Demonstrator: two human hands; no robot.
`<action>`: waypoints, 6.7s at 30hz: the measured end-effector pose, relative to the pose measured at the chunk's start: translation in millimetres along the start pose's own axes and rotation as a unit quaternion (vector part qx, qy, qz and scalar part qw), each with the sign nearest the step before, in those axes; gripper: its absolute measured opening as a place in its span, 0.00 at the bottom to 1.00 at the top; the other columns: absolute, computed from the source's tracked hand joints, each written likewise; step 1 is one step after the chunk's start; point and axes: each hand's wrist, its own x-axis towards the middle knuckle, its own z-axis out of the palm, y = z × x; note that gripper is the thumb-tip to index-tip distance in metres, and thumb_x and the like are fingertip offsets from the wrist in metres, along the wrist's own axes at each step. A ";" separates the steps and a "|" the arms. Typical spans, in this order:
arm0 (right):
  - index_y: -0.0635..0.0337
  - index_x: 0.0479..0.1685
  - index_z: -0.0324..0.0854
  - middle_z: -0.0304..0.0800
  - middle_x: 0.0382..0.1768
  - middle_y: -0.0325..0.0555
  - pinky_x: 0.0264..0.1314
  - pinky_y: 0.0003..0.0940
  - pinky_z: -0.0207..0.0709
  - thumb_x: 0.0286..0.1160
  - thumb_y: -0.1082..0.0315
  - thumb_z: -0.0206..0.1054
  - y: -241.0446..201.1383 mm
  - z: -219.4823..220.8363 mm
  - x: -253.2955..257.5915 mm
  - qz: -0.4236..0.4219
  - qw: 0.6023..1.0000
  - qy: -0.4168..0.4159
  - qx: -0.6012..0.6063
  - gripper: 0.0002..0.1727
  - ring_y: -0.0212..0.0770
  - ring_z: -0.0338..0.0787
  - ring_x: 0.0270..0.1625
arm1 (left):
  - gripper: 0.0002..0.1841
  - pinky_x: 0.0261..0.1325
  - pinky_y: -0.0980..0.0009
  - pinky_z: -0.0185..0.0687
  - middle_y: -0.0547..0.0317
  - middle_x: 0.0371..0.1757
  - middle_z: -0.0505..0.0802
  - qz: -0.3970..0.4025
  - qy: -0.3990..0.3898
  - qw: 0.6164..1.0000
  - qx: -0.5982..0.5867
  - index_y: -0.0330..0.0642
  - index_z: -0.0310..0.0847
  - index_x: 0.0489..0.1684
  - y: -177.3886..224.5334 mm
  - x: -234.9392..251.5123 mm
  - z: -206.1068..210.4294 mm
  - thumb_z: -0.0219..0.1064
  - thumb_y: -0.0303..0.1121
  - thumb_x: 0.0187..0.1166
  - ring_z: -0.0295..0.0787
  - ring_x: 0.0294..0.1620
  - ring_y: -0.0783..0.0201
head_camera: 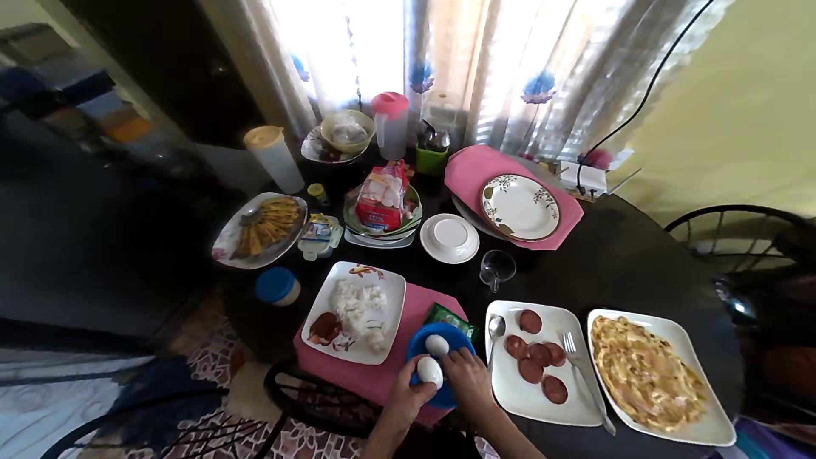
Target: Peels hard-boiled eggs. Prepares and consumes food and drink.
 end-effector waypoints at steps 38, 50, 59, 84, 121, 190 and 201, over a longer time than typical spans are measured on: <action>0.72 0.47 0.87 0.92 0.35 0.60 0.51 0.52 0.86 0.88 0.66 0.54 -7.7 1.1 -12.1 0.034 0.945 0.101 0.310 0.18 0.55 0.94 0.41 | 0.38 0.61 0.57 0.88 0.37 0.70 0.84 0.009 0.024 0.999 0.023 0.31 0.62 0.83 -3.7 -0.1 7.1 0.74 0.25 0.70 0.89 0.62 0.51; 0.64 0.58 0.88 0.89 0.60 0.61 0.63 0.58 0.83 0.78 0.68 0.70 -1.1 -10.3 -2.7 0.068 0.990 0.013 0.126 0.15 0.63 0.87 0.67 | 0.36 0.61 0.58 0.88 0.39 0.71 0.82 -0.004 -0.005 1.000 -0.014 0.31 0.63 0.81 -2.7 -2.9 -3.8 0.70 0.22 0.68 0.88 0.62 0.53; 0.65 0.69 0.84 0.92 0.57 0.60 0.71 0.52 0.81 0.89 0.62 0.56 -1.6 -17.4 -5.1 -0.006 0.949 0.003 0.316 0.21 0.55 0.92 0.61 | 0.34 0.65 0.57 0.86 0.38 0.74 0.81 0.008 0.004 0.996 0.088 0.31 0.67 0.81 -2.5 -3.0 -0.5 0.69 0.22 0.70 0.87 0.66 0.52; 0.70 0.44 0.91 0.95 0.39 0.58 0.58 0.43 0.87 0.84 0.70 0.60 -2.9 -1.5 -7.0 -0.080 0.946 0.133 0.286 0.14 0.51 0.96 0.45 | 0.34 0.64 0.58 0.89 0.38 0.72 0.84 0.003 -0.015 0.991 0.135 0.30 0.70 0.79 3.2 -5.5 3.6 0.76 0.25 0.69 0.92 0.61 0.53; 0.63 0.59 0.91 0.92 0.62 0.57 0.81 0.55 0.71 0.86 0.69 0.57 8.2 -14.9 -5.4 -0.006 0.976 -0.013 0.218 0.17 0.61 0.84 0.73 | 0.37 0.65 0.61 0.86 0.39 0.68 0.85 0.053 0.040 0.997 0.037 0.27 0.69 0.76 -6.7 -0.2 -3.0 0.78 0.26 0.62 0.87 0.64 0.55; 0.66 0.62 0.86 0.94 0.40 0.56 0.54 0.49 0.86 0.87 0.56 0.59 -11.4 -12.2 -12.9 0.020 0.926 -0.003 0.376 0.22 0.49 0.94 0.42 | 0.34 0.60 0.56 0.88 0.40 0.57 0.89 0.081 0.153 0.964 0.201 0.29 0.74 0.68 -0.1 -0.6 12.4 0.83 0.33 0.62 0.90 0.55 0.52; 0.71 0.60 0.86 0.94 0.46 0.62 0.62 0.50 0.84 0.89 0.68 0.51 -11.0 -18.8 -12.7 0.017 0.943 0.026 0.331 0.19 0.55 0.94 0.51 | 0.30 0.63 0.61 0.89 0.40 0.71 0.84 0.104 0.082 0.979 0.157 0.32 0.78 0.72 -1.4 -2.0 11.0 0.77 0.22 0.66 0.89 0.64 0.54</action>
